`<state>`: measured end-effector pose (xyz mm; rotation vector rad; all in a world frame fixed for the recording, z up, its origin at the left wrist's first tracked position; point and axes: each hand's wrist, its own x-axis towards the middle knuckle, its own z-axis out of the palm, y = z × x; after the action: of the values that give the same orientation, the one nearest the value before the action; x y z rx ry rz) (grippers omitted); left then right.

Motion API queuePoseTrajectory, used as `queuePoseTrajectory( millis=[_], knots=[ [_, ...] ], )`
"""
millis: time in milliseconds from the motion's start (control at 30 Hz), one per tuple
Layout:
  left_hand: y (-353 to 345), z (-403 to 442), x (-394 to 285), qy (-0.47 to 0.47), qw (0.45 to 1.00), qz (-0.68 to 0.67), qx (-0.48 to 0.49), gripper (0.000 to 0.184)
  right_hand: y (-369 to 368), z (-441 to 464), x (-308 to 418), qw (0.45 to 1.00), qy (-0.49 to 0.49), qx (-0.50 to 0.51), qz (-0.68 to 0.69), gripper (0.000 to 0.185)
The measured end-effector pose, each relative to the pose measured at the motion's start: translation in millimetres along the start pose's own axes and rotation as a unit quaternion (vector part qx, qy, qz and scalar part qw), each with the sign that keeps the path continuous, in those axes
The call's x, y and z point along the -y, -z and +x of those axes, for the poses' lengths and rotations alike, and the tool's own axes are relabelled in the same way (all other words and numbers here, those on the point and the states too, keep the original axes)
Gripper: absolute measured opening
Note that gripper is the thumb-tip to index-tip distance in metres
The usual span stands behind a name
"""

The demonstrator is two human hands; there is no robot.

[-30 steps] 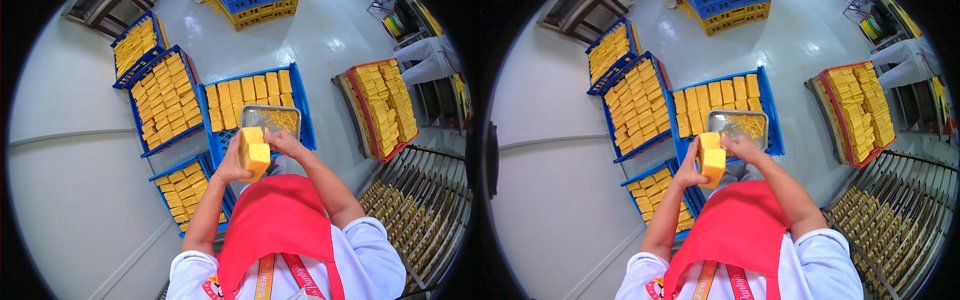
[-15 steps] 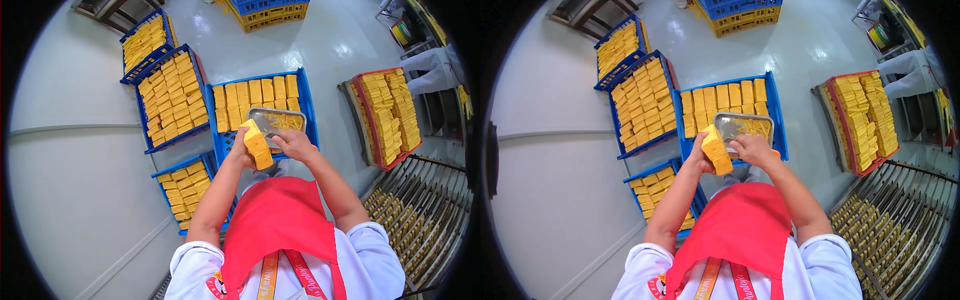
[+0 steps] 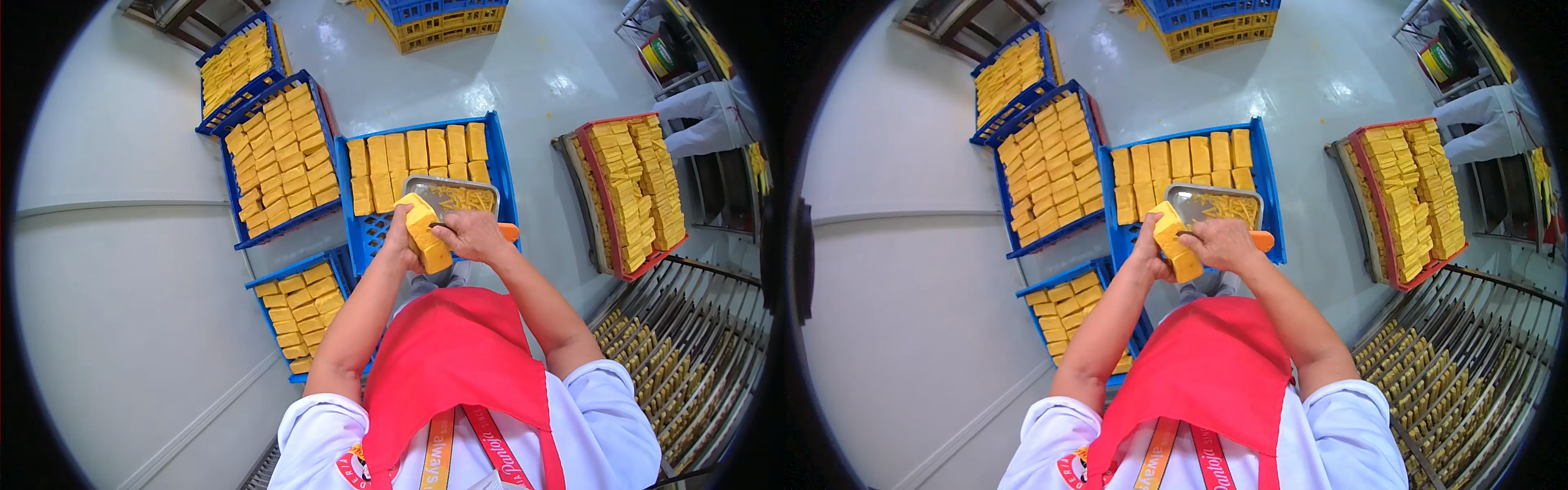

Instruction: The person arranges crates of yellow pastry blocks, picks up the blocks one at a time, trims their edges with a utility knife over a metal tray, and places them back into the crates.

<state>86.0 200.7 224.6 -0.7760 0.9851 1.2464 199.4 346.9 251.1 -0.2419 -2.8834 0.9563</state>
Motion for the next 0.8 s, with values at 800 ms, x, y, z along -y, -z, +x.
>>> queuePoseTrajectory(
  millis=[800],
  knots=[
    [-30.5, -32.8, -27.0, -0.08, 0.983, -0.157, 0.054, 0.067, 4.2, -12.4, -14.0, 0.995, -0.083, -0.037, 0.028, 0.036]
  ],
)
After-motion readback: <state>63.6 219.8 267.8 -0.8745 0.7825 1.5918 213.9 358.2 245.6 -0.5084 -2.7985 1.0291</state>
